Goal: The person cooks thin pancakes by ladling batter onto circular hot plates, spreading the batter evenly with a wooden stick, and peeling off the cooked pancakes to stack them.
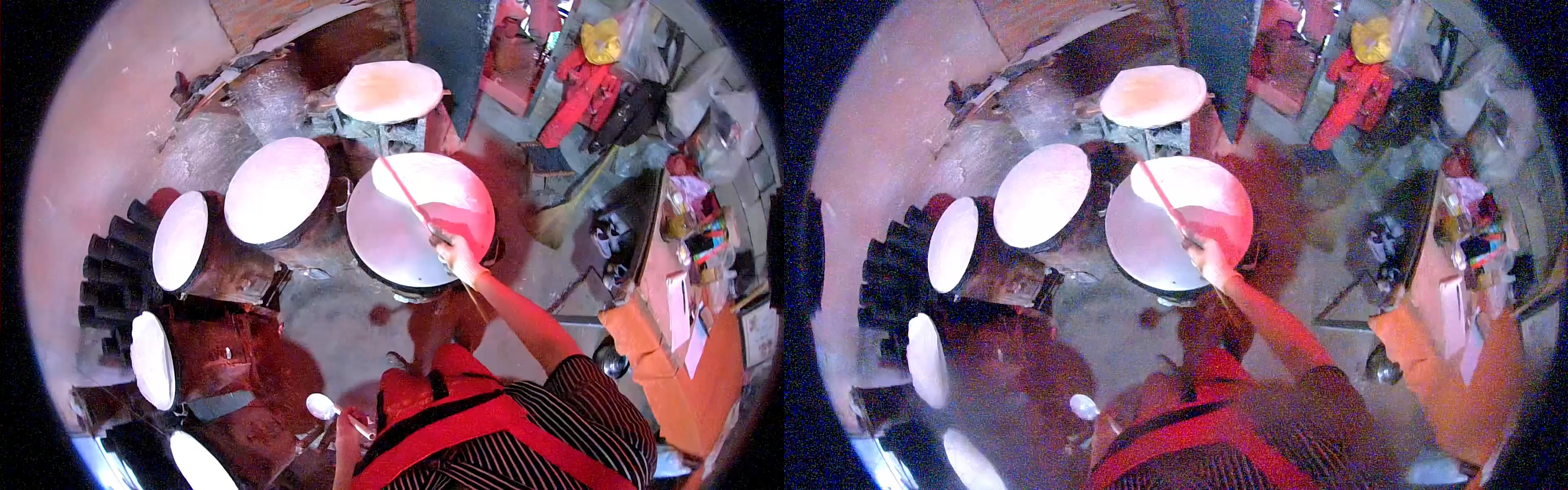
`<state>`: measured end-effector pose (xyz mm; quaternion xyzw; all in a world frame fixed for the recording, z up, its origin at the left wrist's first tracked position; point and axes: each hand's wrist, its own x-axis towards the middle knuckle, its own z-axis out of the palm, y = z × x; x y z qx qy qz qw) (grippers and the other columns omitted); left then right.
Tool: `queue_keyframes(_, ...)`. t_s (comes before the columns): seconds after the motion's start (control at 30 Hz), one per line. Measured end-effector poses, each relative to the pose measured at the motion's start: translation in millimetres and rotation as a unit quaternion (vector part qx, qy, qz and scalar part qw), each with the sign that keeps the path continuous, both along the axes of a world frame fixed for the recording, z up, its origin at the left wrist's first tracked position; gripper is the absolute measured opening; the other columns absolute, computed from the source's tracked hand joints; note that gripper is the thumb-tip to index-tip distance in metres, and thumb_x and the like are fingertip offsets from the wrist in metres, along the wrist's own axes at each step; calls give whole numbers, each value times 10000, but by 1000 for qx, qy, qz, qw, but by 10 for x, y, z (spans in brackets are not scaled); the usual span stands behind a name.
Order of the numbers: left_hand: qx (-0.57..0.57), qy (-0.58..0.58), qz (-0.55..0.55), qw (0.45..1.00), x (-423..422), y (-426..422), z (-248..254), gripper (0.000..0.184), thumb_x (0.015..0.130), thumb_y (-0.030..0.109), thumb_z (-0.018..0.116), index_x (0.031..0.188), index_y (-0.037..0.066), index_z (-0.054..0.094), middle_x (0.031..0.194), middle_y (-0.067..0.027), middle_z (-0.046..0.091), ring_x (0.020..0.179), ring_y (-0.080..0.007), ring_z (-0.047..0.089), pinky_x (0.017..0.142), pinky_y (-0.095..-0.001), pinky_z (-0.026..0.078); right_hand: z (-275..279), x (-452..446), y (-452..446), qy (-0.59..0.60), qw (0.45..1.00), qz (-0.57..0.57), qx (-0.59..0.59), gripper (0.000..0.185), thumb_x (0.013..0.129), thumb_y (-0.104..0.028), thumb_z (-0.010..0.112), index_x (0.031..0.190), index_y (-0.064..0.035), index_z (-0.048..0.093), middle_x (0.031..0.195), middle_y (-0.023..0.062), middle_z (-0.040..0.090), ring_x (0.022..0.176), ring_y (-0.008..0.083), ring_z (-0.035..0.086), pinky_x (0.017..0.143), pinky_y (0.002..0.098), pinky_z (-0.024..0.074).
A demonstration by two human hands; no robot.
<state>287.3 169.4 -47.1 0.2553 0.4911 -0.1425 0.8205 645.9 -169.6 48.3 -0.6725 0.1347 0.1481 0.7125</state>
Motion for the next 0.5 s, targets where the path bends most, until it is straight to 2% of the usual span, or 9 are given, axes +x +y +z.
queue_keyframes(0.03, 8, -9, 6, 1000, -24, -74, 3, 145, 887, 150, 491, 766, 72, 512, 637, -4, 471, 580, -106, 470, 533, -230, 417, 115, -99, -56, -3, 999, 33, 14, 237, 896, -170, 536, 1111, -98, 604, 543, -98, 414, 390, 51, 319, 364, 231, 262)
queue_keyframes(0.07, 12, -17, 17, 1000, -109, -167, -23, 141, 890, 153, 486, 777, 72, 511, 648, -6, 474, 593, -108, 477, 545, -234, 424, -478, -3, -337, -43, 996, 73, 1, 268, 896, -198, 550, 1143, -105, 590, 535, -95, 395, 393, 44, 325, 359, 226, 257)
queue_keyframes(0.1, 15, -25, 30, 999, -155, -259, -39, 137, 892, 156, 482, 788, 71, 511, 660, -8, 477, 607, -111, 484, 557, -238, 431, 466, -235, -374, 55, 995, 76, 46, 364, 859, -68, 453, 1191, -159, 574, 521, -58, 391, 374, 56, 329, 332, 245, 244)
queue_keyframes(0.17, 8, -34, 61, 998, -235, -429, -74, 131, 897, 162, 474, 809, 71, 510, 683, -11, 484, 634, -116, 497, 582, -245, 444, 255, -233, -815, 116, 991, 58, 17, 449, 814, -6, 394, 1205, -161, 552, 514, -54, 395, 356, 52, 312, 329, 221, 223)
queue_keyframes(0.2, -40, -32, 108, 993, -277, -527, -120, 126, 903, 162, 460, 830, 70, 506, 711, -16, 487, 664, -118, 502, 606, -249, 448, 22, -164, -977, 62, 998, 24, -2, 453, 816, -6, 390, 1207, -163, 554, 514, -55, 397, 356, 53, 312, 329, 222, 223)
queue_keyframes(0.3, 195, -14, -74, 978, -23, -1103, 903, 106, 898, 144, 451, 860, 68, 513, 723, -17, 488, 657, -114, 497, 604, -238, 443, 46, 21, -1036, 31, 997, -67, -13, 329, 875, -105, 515, 1200, -138, 560, 515, -72, 405, 350, 43, 315, 301, 231, 226)
queue_keyframes(0.37, 499, 10, -148, 854, 157, -1678, 1279, 115, 902, 155, 445, 886, 68, 519, 741, -15, 495, 653, -118, 499, 596, -245, 444, -665, 374, -1031, -70, 997, 38, 3, 283, 881, -111, 562, 1161, -112, 598, 568, -97, 438, 440, 20, 316, 394, 208, 251)
queue_keyframes(0.43, 526, -2, -179, 831, 68, -1872, 1268, 124, 905, 157, 445, 912, 65, 528, 754, -13, 502, 656, -120, 505, 595, -249, 445, -184, 321, -865, 3, 990, 138, 2, 331, 883, -127, 570, 1213, -110, 567, 591, -104, 437, 474, 14, 316, 427, 210, 254)
queue_keyframes(0.5, 300, -66, -155, 939, -373, -1619, 634, 131, 908, 151, 450, 938, 59, 539, 762, -10, 511, 667, -120, 515, 600, -249, 448, -127, 318, -939, -5, 975, 214, -54, 358, 879, -128, 576, 1236, -115, 550, 586, -107, 400, 465, 26, 314, 417, 229, 246)
